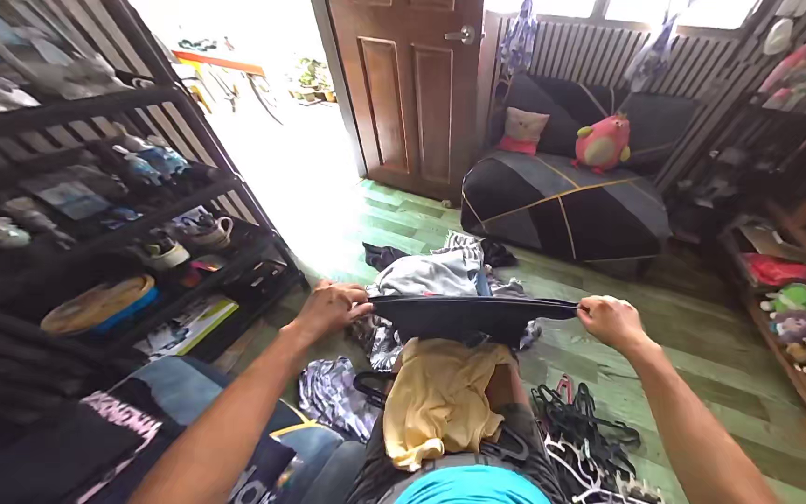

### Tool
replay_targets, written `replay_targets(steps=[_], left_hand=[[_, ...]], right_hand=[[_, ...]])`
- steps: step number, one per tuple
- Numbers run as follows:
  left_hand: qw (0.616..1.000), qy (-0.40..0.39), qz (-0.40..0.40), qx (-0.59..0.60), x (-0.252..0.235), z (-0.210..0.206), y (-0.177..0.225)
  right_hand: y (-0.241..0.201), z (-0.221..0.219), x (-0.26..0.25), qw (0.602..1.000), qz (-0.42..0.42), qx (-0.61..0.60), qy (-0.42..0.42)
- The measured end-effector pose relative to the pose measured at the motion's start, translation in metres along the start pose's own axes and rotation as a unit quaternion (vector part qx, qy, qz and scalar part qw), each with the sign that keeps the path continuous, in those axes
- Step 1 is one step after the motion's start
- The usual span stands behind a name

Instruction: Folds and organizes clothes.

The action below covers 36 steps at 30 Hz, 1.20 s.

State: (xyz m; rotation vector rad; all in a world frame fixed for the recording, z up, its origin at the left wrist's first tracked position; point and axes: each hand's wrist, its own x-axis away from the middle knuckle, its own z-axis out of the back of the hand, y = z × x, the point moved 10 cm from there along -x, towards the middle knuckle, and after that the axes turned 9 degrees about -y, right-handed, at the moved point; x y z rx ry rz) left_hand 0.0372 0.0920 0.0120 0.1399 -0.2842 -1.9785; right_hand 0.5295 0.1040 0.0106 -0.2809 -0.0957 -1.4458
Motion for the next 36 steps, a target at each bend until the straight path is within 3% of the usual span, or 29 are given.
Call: replay_targets(steps=[2,6,9,12,14,17,19,21,26,28,32,34,36], left_hand=[[0.987,0.103,-0.045,0.115,0.010,0.031,0.009],[0.932,0.191,-0.108,0.290,0.048,0.078,0.035],[0.878,0.206,-0.196,0.385,0.082,0.112,0.057],[0.805,0.164,-0.268,0.502,0.100,0.130,0.081],[0.729,0.113,-0.220,0.639,0.092,0.115,0.087],[0.605,0.066,-0.016,0.793,0.066,0.053,0.092],[0.570,0.071,0.098,0.813,0.057,0.015,0.102],[0.580,0.075,0.110,0.803,0.051,0.000,0.127],[0.687,-0.007,-0.008,0.726,0.033,0.000,0.218],[0.685,-0.012,-0.047,0.727,0.025,0.007,0.233],[0.670,0.003,-0.170,0.722,0.021,0.038,0.235],[0.726,0.088,-0.238,0.639,0.028,0.057,0.236],[0.795,0.231,-0.295,0.477,0.041,0.069,0.240]], right_hand=[[-0.008,0.027,0.012,0.988,0.082,-0.109,0.077],[-0.010,0.064,0.056,0.910,0.195,-0.334,0.151],[-0.010,0.083,0.090,0.784,0.312,-0.518,0.141],[-0.027,0.098,0.119,0.671,0.438,-0.591,0.088],[-0.028,0.093,0.113,0.641,0.384,-0.657,0.097],[-0.017,0.053,0.073,0.651,0.119,-0.737,0.133],[-0.028,0.036,0.058,0.641,0.034,-0.755,0.132],[-0.063,0.039,0.063,0.649,0.067,-0.746,0.130],[-0.195,0.062,0.107,0.777,0.337,-0.523,0.100],[-0.219,0.069,0.123,0.805,0.379,-0.437,0.132],[-0.222,0.083,0.132,0.834,0.394,-0.350,0.164],[-0.222,0.090,0.130,0.824,0.417,-0.354,0.148],[-0.220,0.100,0.128,0.811,0.429,-0.375,0.135]])
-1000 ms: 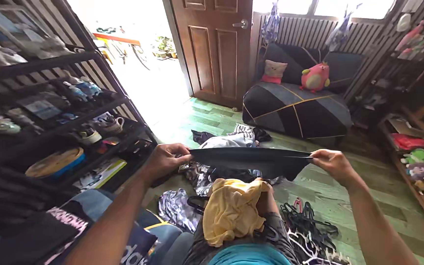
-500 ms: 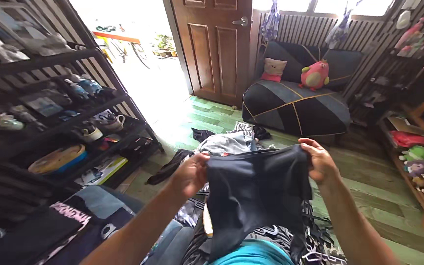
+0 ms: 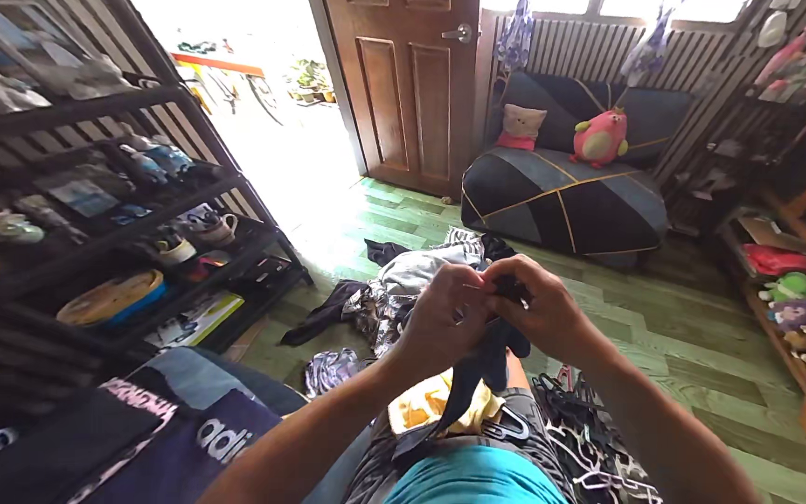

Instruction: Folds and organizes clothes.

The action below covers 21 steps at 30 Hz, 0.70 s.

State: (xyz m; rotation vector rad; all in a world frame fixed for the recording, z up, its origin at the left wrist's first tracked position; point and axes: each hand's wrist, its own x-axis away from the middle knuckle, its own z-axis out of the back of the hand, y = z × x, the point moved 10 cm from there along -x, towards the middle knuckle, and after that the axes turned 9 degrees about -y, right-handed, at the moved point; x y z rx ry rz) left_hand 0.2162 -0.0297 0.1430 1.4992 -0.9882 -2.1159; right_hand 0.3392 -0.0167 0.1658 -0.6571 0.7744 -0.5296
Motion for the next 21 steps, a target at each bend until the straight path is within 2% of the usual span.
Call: replay_targets(steps=[1,3,5,7,8,10,12,14,16,18,21], left_hand=[[0.996,0.017,-0.048,-0.077,0.001,0.001,0.004],[0.979,0.015,-0.089,-0.185,-0.004,0.002,0.004],[0.964,-0.065,-0.065,-0.248,-0.016,-0.002,-0.005],[0.952,-0.184,-0.002,-0.245,-0.030,-0.011,-0.019],[0.943,-0.234,0.024,-0.236,-0.036,-0.013,-0.024],[0.929,-0.279,0.021,-0.241,-0.052,-0.006,-0.021],[0.939,-0.276,0.017,-0.205,-0.068,0.010,-0.008],[0.960,-0.257,0.048,-0.099,-0.082,0.029,-0.003],[0.966,-0.240,0.095,-0.029,-0.095,0.038,-0.013],[0.967,-0.209,0.114,-0.090,-0.106,0.042,-0.028],[0.967,-0.161,0.054,-0.192,-0.117,0.041,-0.027]], right_hand=[[-0.001,0.006,-0.002,1.000,-0.002,-0.016,0.001],[-0.006,0.018,-0.003,0.998,-0.004,-0.055,-0.016],[-0.016,0.029,-0.002,0.993,0.019,-0.103,-0.054],[-0.029,0.044,0.002,0.987,0.050,-0.142,-0.059],[-0.034,0.055,0.005,0.986,0.057,-0.153,-0.043],[-0.037,0.083,0.014,0.984,0.056,-0.167,0.012],[-0.029,0.112,0.025,0.985,0.038,-0.149,0.083],[-0.013,0.133,0.035,0.982,0.012,-0.125,0.143],[0.010,0.145,0.041,0.980,-0.022,-0.091,0.176],[0.037,0.151,0.043,0.978,-0.066,-0.060,0.190],[0.057,0.158,0.044,0.974,-0.090,-0.037,0.204]])
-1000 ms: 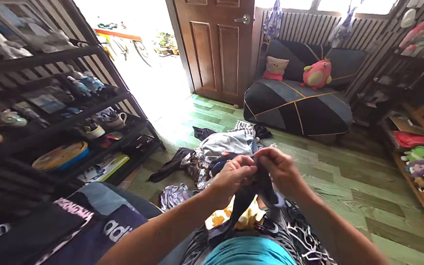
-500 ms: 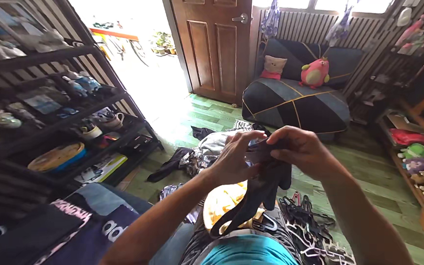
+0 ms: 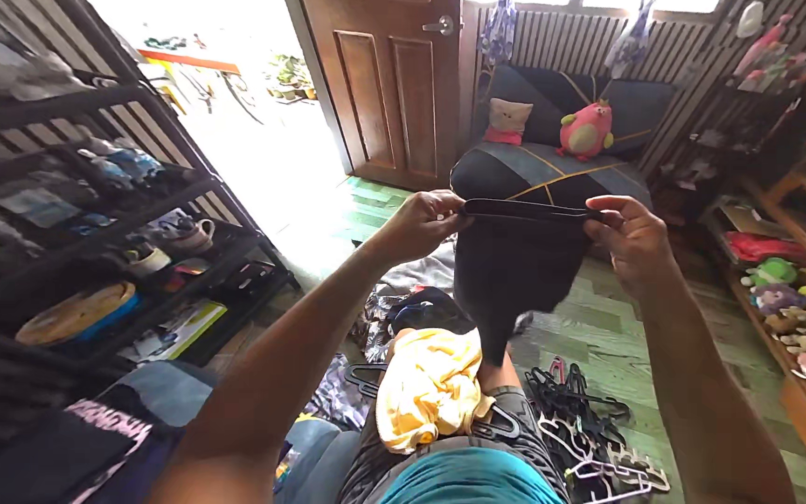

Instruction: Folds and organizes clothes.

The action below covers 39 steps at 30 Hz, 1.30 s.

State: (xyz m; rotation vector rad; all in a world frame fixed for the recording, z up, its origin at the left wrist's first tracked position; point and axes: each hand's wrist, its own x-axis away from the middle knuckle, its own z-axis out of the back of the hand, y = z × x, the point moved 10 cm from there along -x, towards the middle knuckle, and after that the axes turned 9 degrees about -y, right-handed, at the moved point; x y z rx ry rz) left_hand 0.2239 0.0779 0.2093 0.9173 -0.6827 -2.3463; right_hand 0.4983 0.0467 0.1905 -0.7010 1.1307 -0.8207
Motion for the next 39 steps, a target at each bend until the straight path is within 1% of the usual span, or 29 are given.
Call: replay_targets(steps=[3,4,6,7,10,13,15,16,17,18,19,20,21,22,23,24,25,26,28,29,30,31,32,33,34,36,38,39], left_hand=[[0.996,0.048,-0.045,-0.061,0.012,-0.005,0.022],[0.994,0.051,-0.054,-0.076,0.021,-0.010,0.029],[0.993,0.032,-0.075,-0.091,0.045,-0.029,0.034],[0.993,0.013,-0.081,-0.090,0.063,-0.043,0.034],[0.990,-0.086,-0.099,-0.054,0.127,-0.104,0.037],[0.981,-0.174,-0.088,-0.014,0.185,-0.165,0.037],[0.971,-0.225,-0.063,0.053,0.205,-0.194,0.024],[0.964,-0.241,-0.050,0.101,0.206,-0.200,0.018],[0.956,-0.247,-0.035,0.154,0.200,-0.202,0.011],[0.947,-0.239,-0.015,0.213,0.189,-0.202,0.002],[0.936,-0.211,0.022,0.282,0.175,-0.200,-0.013],[0.918,-0.157,0.078,0.356,0.161,-0.199,-0.033],[0.890,-0.092,0.159,0.418,0.151,-0.200,-0.057],[0.855,-0.052,0.241,0.457,0.147,-0.208,-0.080],[0.822,-0.048,0.314,0.472,0.150,-0.222,-0.099],[0.799,-0.066,0.368,0.471,0.156,-0.240,-0.115],[0.784,-0.083,0.402,0.465,0.164,-0.257,-0.133],[0.783,-0.078,0.418,0.454,0.172,-0.268,-0.151],[0.797,-0.074,0.418,0.430,0.179,-0.273,-0.166],[0.808,-0.075,0.420,0.406,0.180,-0.271,-0.168],[0.824,-0.089,0.420,0.371,0.181,-0.268,-0.167],[0.839,-0.108,0.416,0.333,0.180,-0.267,-0.166],[0.853,-0.128,0.407,0.301,0.180,-0.265,-0.164],[0.861,-0.144,0.398,0.282,0.180,-0.263,-0.162],[0.865,-0.153,0.390,0.277,0.177,-0.260,-0.158],[0.861,-0.140,0.375,0.315,0.164,-0.250,-0.146],[0.854,-0.072,0.343,0.385,0.141,-0.232,-0.135],[0.856,-0.024,0.330,0.398,0.132,-0.221,-0.135]], right_hand=[[0.003,0.000,0.011,1.000,0.005,0.012,-0.008],[0.006,-0.002,0.019,1.000,0.007,0.019,-0.021],[0.019,-0.009,0.045,0.998,0.008,0.028,-0.061],[0.027,-0.017,0.063,0.996,0.008,0.022,-0.091],[0.042,-0.052,0.134,0.980,-0.011,-0.002,-0.196],[0.060,-0.093,0.205,0.941,-0.079,-0.071,-0.321],[0.077,-0.113,0.234,0.903,-0.142,-0.107,-0.391],[0.085,-0.118,0.238,0.887,-0.163,-0.121,-0.415],[0.092,-0.120,0.236,0.879,-0.170,-0.144,-0.420],[0.099,-0.117,0.227,0.886,-0.168,-0.177,-0.395],[0.109,-0.109,0.213,0.901,-0.165,-0.223,-0.334],[0.123,-0.100,0.197,0.914,-0.169,-0.282,-0.240],[0.144,-0.092,0.186,0.913,-0.186,-0.337,-0.134],[0.170,-0.092,0.183,0.897,-0.223,-0.378,-0.052],[0.196,-0.099,0.188,0.872,-0.277,-0.404,-0.012],[0.217,-0.109,0.199,0.851,-0.337,-0.403,0.013],[0.235,-0.121,0.214,0.835,-0.400,-0.378,0.026],[0.250,-0.131,0.229,0.818,-0.451,-0.355,0.041],[0.267,-0.141,0.250,0.797,-0.503,-0.324,0.082],[0.271,-0.137,0.255,0.801,-0.514,-0.291,0.098],[0.272,-0.126,0.254,0.823,-0.512,-0.226,0.098],[0.267,-0.112,0.247,0.860,-0.490,-0.122,0.079],[0.256,-0.099,0.234,0.895,-0.443,0.008,0.052],[0.238,-0.094,0.219,0.916,-0.383,0.118,0.024],[0.220,-0.098,0.204,0.926,-0.322,0.196,-0.011],[0.194,-0.132,0.183,0.927,-0.238,0.262,-0.124],[0.192,-0.174,0.177,0.899,-0.229,0.273,-0.255],[0.199,-0.184,0.175,0.886,-0.249,0.265,-0.289]])
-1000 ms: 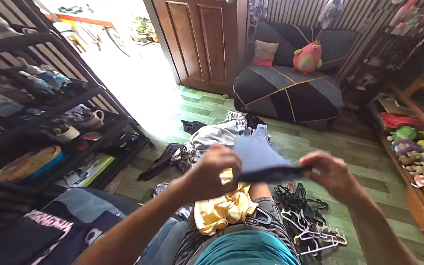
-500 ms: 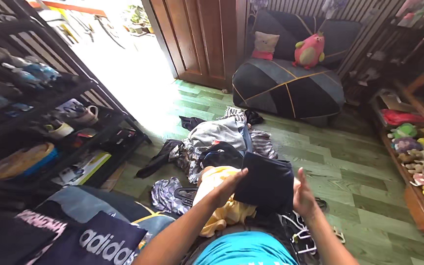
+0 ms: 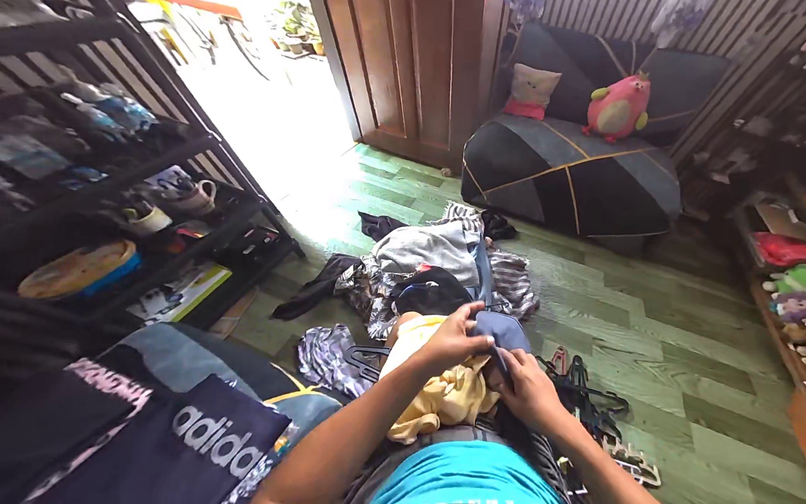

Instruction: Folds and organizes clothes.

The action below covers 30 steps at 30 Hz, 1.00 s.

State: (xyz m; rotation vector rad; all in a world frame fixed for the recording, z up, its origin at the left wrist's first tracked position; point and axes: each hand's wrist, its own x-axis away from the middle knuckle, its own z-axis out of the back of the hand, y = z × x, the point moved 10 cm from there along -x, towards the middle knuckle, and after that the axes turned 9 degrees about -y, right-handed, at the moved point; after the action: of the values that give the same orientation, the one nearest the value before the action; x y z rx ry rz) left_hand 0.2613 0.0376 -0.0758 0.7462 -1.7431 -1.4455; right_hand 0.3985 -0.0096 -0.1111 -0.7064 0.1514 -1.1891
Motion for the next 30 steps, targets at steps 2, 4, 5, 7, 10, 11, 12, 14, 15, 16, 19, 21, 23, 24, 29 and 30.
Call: replay_targets(steps=[2,4,5,7,10,11,12,14,15,16,19,21,23,24,29,30], left_hand=[[0.996,0.066,-0.055,0.022,-0.005,0.014,0.016],[0.990,0.109,-0.083,0.027,0.002,0.021,0.021],[0.988,0.131,-0.077,0.028,0.009,0.023,0.018],[0.980,0.182,-0.050,0.068,0.028,0.024,0.004],[0.950,0.167,-0.045,0.260,0.055,0.011,-0.016],[0.930,0.139,-0.056,0.335,0.057,0.006,-0.021],[0.901,0.104,-0.066,0.417,0.058,0.003,-0.026],[0.850,0.038,-0.087,0.519,0.063,0.003,-0.030],[0.831,0.007,-0.114,0.545,0.068,0.007,-0.029],[0.823,-0.023,-0.147,0.548,0.072,0.012,-0.025],[0.857,-0.091,-0.225,0.455,0.092,0.024,-0.013],[0.909,-0.013,-0.129,0.397,0.110,0.029,-0.024],[0.945,0.078,-0.002,0.319,0.134,0.041,-0.035],[0.950,0.106,0.027,0.292,0.149,0.052,-0.038],[0.951,0.200,0.021,0.237,0.246,0.105,-0.013],[0.951,0.221,0.026,0.215,0.265,0.115,-0.008]], right_hand=[[0.011,0.009,-0.017,0.992,-0.052,-0.116,-0.025],[0.020,0.030,-0.026,0.944,-0.097,-0.314,-0.012],[0.017,0.041,-0.027,0.908,-0.104,-0.405,-0.011],[-0.004,0.065,-0.028,0.847,-0.087,-0.524,-0.010],[-0.052,0.090,-0.027,0.783,-0.023,-0.622,0.005],[-0.069,0.095,-0.025,0.764,0.003,-0.646,0.007],[-0.085,0.097,-0.022,0.744,0.029,-0.668,0.006],[-0.107,0.095,-0.015,0.710,0.073,-0.700,-0.001],[-0.111,0.090,-0.013,0.699,0.090,-0.709,-0.009],[-0.112,0.081,-0.013,0.698,0.097,-0.710,-0.021],[-0.094,0.041,-0.018,0.737,0.060,-0.671,-0.059],[-0.085,0.015,-0.020,0.756,0.027,-0.648,-0.083],[-0.089,-0.007,-0.022,0.766,0.021,-0.629,-0.130],[-0.096,-0.018,-0.023,0.775,0.028,-0.610,-0.165],[-0.128,-0.061,-0.033,0.795,0.063,-0.526,-0.296],[-0.133,-0.064,-0.036,0.797,0.073,-0.513,-0.309]])
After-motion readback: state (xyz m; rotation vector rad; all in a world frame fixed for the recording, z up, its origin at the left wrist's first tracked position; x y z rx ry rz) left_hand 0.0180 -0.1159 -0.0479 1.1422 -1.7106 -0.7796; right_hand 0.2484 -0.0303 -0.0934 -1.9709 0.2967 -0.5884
